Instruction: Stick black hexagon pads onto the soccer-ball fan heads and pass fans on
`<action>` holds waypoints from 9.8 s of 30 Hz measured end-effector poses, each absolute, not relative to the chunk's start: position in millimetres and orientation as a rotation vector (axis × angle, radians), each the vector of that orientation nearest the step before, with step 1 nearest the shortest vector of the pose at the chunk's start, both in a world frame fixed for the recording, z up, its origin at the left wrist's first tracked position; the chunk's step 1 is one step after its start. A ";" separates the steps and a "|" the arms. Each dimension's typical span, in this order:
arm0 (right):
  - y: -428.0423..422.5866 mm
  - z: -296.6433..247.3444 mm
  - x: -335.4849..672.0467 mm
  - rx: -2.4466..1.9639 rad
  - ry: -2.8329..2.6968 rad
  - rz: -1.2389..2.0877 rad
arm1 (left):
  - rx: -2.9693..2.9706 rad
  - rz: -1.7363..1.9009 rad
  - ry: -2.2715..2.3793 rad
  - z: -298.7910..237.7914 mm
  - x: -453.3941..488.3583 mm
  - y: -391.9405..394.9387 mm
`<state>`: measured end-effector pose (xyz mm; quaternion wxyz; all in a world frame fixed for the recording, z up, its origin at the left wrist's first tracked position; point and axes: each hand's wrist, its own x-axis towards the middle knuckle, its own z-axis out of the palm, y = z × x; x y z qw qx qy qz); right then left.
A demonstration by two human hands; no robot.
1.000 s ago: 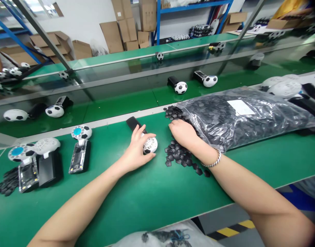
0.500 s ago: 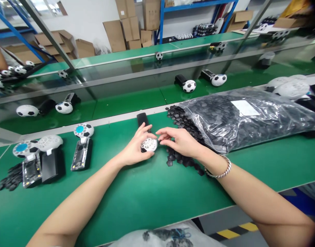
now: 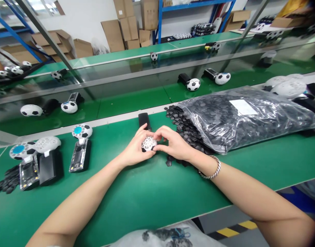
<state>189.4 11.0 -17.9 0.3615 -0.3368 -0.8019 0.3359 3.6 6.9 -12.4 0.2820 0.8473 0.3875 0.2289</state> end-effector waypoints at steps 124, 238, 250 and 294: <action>30.5 -3.0 234.2 -1.898 -2.517 -0.188 | 2.133 0.430 1.344 -3.6 19.5 104.5; 17.9 -17.8 200.0 -1.089 -2.036 0.857 | 2.437 0.387 1.427 -5.5 4.6 29.3; 22.9 -20.2 194.0 -1.163 -1.903 1.077 | 2.365 0.488 1.498 -4.0 11.2 27.5; 21.8 -5.7 209.9 -1.068 -2.162 0.528 | 2.284 0.535 1.007 -9.1 -8.8 38.4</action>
